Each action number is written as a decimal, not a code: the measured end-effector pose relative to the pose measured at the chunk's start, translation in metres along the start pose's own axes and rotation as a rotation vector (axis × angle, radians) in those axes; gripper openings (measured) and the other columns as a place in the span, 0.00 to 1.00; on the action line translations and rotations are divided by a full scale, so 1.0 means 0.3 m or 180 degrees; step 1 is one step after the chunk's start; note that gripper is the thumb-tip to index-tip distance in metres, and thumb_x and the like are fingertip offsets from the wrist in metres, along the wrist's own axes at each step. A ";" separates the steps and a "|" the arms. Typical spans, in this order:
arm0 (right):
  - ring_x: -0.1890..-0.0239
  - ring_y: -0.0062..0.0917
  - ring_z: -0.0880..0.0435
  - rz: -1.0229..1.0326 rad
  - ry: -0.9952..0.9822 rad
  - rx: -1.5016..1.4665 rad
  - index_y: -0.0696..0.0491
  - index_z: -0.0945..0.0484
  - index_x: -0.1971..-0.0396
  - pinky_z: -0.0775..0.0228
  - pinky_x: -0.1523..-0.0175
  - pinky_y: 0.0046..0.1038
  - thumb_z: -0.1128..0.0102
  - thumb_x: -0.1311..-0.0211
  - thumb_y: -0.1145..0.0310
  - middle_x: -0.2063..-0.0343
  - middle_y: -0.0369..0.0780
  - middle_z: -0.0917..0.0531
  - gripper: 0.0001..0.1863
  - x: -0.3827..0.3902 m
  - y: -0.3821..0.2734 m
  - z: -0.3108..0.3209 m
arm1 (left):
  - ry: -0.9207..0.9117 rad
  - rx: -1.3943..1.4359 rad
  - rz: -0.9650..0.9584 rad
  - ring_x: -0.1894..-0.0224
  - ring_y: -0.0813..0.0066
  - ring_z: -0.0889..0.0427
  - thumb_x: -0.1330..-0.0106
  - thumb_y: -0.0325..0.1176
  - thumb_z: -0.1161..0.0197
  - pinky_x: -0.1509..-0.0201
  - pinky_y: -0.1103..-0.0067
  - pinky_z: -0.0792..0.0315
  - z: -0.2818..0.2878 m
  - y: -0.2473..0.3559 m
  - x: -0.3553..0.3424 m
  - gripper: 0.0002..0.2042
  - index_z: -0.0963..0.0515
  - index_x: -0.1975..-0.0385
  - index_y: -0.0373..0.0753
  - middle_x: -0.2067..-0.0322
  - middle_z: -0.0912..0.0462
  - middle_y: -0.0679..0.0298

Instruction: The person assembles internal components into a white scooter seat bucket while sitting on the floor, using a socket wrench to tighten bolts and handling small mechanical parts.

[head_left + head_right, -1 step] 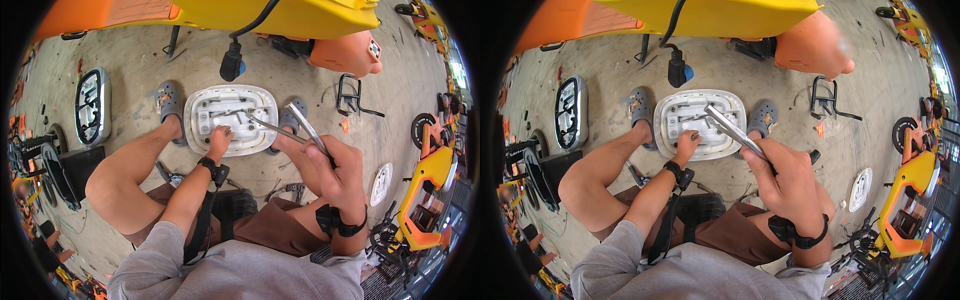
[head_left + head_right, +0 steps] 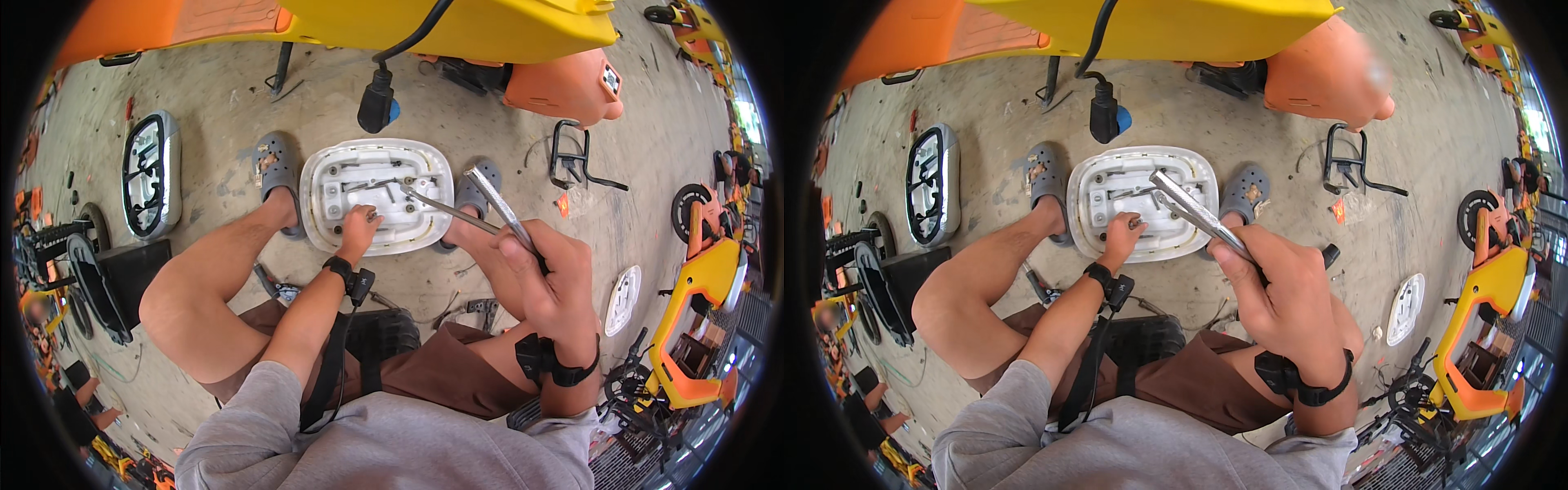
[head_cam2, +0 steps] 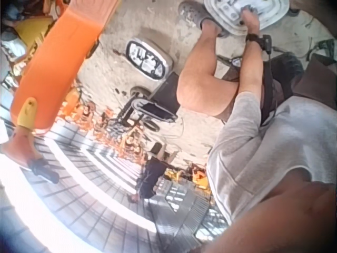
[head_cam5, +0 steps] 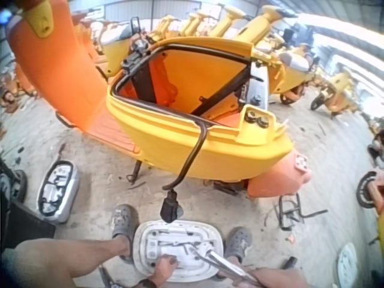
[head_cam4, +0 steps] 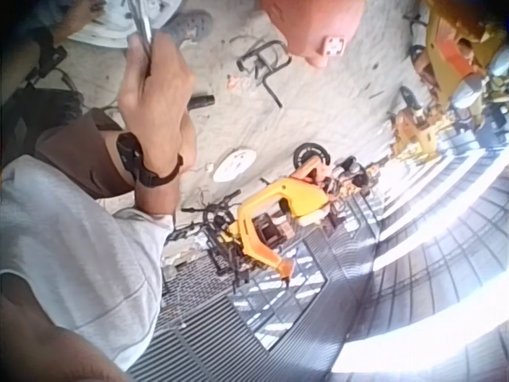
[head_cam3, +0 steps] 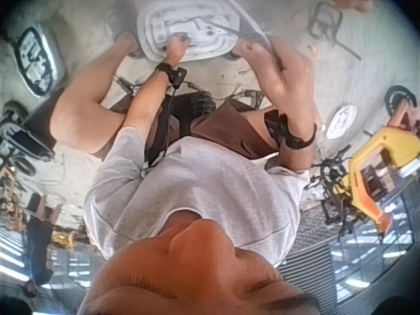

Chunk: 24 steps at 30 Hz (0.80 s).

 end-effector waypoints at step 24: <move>0.87 0.32 0.28 0.0097 0.0028 0.0119 0.60 0.21 0.64 0.37 0.78 0.28 0.38 0.38 0.71 0.83 0.45 0.24 0.08 0.003 0.013 0.000 | -0.0084 -0.0451 -0.0311 0.65 0.49 0.19 0.41 0.30 0.33 0.60 0.66 0.25 -0.004 0.003 -0.004 0.10 0.17 0.63 0.31 0.67 0.17 0.48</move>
Point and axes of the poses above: each hand's wrist, its own x-axis away from the middle knuckle, its own z-axis out of the back of the hand, y = z × x, the point moved 3 cm from there along -x, towards the middle knuckle
